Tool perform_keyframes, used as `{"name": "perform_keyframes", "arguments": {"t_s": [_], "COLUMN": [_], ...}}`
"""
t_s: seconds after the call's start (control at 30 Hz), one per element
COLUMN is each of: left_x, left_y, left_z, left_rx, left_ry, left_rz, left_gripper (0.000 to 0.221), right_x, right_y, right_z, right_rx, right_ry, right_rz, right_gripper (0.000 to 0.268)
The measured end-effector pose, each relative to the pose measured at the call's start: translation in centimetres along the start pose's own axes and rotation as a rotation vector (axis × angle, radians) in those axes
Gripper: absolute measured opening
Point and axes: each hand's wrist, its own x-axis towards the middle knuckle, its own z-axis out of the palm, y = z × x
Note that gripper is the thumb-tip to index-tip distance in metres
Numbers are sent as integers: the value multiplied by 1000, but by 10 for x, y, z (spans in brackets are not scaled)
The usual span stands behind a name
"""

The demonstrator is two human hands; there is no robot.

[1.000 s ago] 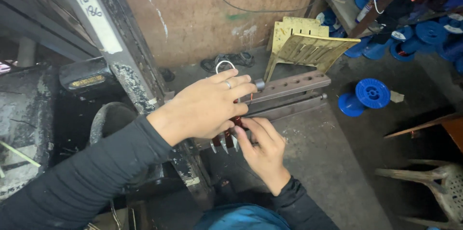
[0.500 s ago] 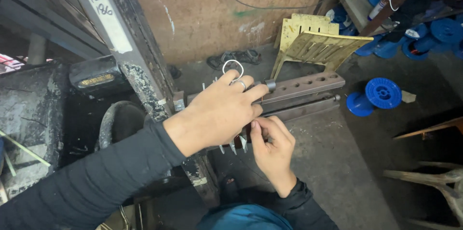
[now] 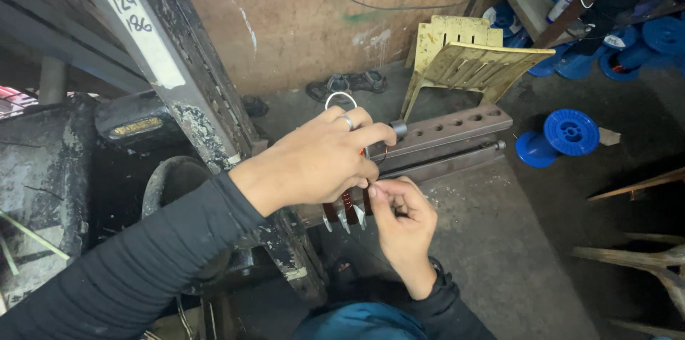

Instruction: Securing copper wire coils with ties on a winding machine and removing them

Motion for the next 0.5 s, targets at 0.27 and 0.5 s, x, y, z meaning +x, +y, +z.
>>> {"name": "perform_keyframes", "arguments": {"t_s": [0.27, 0.5], "left_x": [3, 4], "left_y": [3, 6], "left_z": [-4, 3], "left_rx": [-25, -22], "left_ry": [-20, 11], "left_rz": [-2, -39], "left_gripper": [20, 16], "right_x": [-6, -1], "right_y": [0, 19], "right_z": [5, 3], "right_rx": [-65, -329], "right_ry": [-6, -18], "right_rz": [-77, -583], "right_gripper": [5, 7]}}
